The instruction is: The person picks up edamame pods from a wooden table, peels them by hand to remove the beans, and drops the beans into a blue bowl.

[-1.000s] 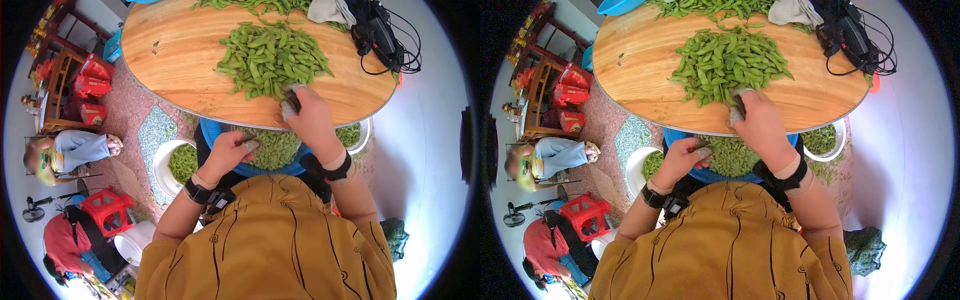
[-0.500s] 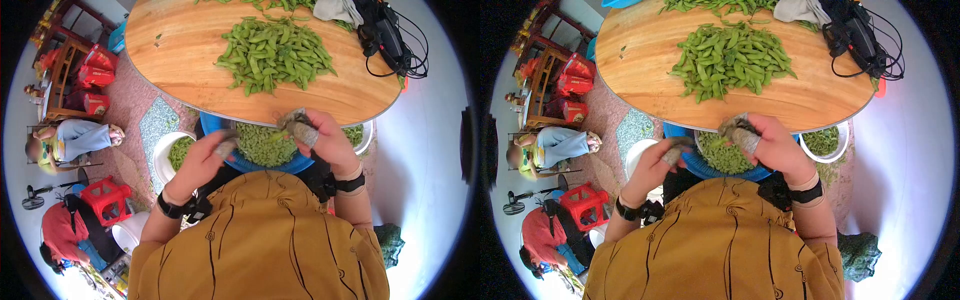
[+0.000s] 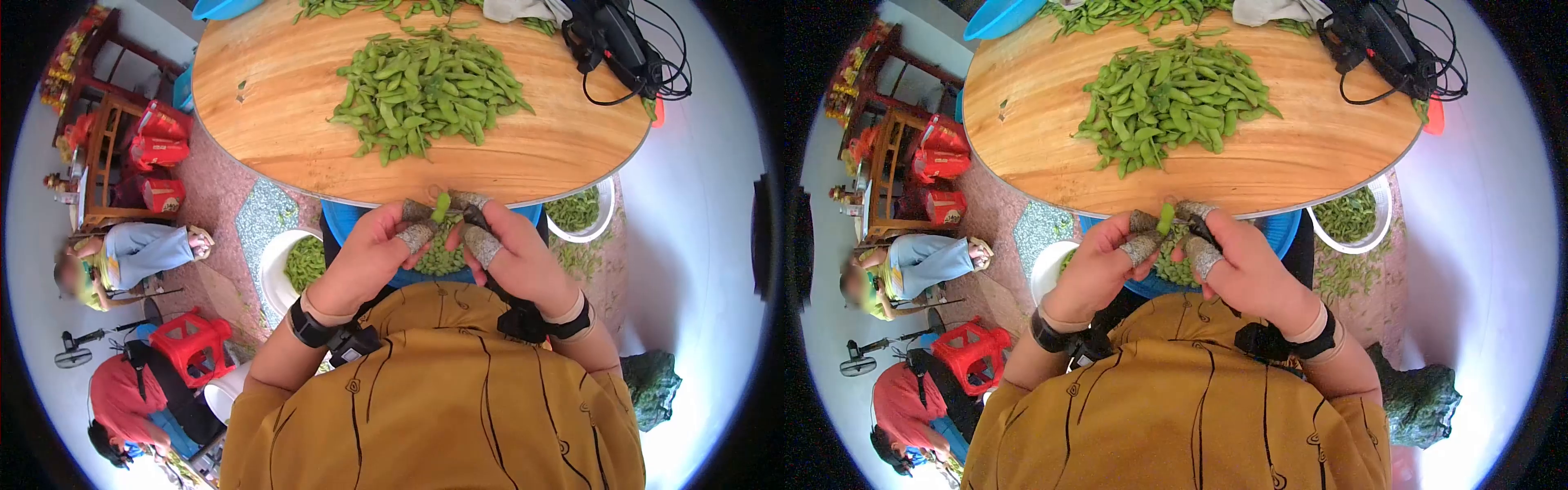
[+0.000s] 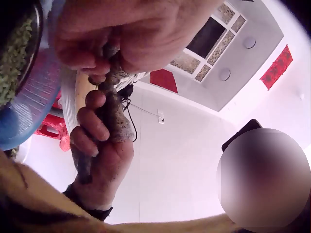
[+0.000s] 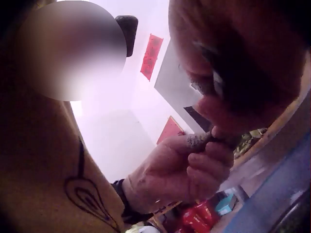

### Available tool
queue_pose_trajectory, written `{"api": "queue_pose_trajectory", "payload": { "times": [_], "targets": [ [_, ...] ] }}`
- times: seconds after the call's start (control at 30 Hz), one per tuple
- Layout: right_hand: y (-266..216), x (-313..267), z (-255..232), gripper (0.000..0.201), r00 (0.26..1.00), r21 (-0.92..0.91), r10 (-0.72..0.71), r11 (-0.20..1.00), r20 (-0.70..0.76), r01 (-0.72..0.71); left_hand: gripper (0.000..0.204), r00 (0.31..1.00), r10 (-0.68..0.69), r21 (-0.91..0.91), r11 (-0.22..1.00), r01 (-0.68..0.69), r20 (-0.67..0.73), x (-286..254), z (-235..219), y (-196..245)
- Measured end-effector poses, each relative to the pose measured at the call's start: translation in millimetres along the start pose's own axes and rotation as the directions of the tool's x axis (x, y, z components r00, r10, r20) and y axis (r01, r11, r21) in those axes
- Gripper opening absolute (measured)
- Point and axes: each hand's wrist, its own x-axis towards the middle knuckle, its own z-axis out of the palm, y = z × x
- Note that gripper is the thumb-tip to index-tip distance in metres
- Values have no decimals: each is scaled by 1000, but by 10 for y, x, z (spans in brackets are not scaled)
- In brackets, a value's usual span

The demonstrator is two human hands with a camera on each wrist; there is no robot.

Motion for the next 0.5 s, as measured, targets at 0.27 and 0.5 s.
{"api": "queue_pose_trajectory", "payload": {
  "times": [0.27, 0.5],
  "targets": [
    [-44, 23, 12, 32, 999, -36, 25, 999, 29, -24, 23, 1000, -12, 256, 967, 13, -5, 19, 108, 32],
    [-11, 32, 8, 31, 994, 268, 87, 958, 72, -103, 27, 863, 492, 844, 409, -348, 117, 41, 36, -93]
  ]
}}
